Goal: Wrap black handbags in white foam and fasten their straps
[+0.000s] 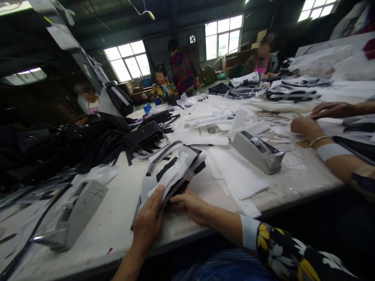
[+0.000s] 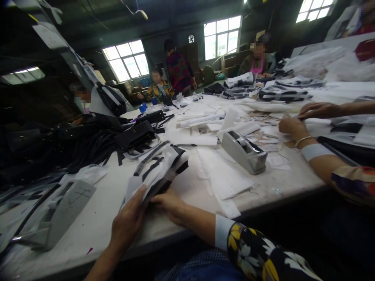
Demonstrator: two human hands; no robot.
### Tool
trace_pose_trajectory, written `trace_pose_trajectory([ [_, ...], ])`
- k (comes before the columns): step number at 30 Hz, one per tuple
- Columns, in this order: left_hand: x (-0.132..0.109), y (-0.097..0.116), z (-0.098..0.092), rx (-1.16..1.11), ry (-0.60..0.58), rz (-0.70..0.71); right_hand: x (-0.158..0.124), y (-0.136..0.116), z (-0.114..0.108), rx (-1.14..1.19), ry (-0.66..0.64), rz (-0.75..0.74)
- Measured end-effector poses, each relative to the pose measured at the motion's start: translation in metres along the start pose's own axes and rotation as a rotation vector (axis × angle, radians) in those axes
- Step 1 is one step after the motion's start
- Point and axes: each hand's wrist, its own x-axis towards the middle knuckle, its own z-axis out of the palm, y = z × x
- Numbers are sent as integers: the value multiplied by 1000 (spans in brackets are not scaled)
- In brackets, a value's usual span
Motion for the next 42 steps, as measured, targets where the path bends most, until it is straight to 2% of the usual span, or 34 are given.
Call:
trace_pose_trajectory([
  [5,-5,8,10,103,7,52,0,-4,8,8,39,79],
  [8,-5,6,16,161,88,63,-3,-7,3,1,7,96],
  [11,-5,0,21,149,116,59,-12,-23,-22,-172,-140,135],
  [13,-6,-2,22,125,100,42,-23,-45,-56,-497,-178,23],
  [15,-8,-3,23,122,98,23,-34,-72,-99,-960,10,-317],
  [16,-9,-2,23,127,100,20,-39,-87,-122,-1176,166,-474],
  [17,-9,-2,24,135,106,21,-44,-100,-145,-1383,313,-556],
  [19,-10,0,26,151,121,30,-50,-121,-182,-1743,533,-505],
  [21,-9,1,28,159,130,36,-52,-132,-207,-1888,603,-388],
  [23,-8,2,29,161,135,40,-52,-134,-218,-1930,606,-310],
  [28,-7,2,30,195,142,67,-51,-140,-213,-2012,698,-243],
  [30,-7,1,30,205,140,75,-53,-147,-203,-2028,710,-288],
  [32,-7,2,30,205,140,61,-57,-150,-186,-2040,664,-397],
  [34,-6,3,30,192,145,27,-64,-144,-165,-2050,556,-521],
  [37,-4,5,28,163,150,-39,-83,-115,-129,-1961,279,-653],
  [39,-3,7,26,153,159,-74,-99,-90,-110,-1833,67,-652],
  [41,-3,9,25,147,168,-92,-109,-69,-97,-1730,-137,-565],
  [42,-2,9,25,143,170,-95,-111,-63,-94,-1693,-197,-512],
])
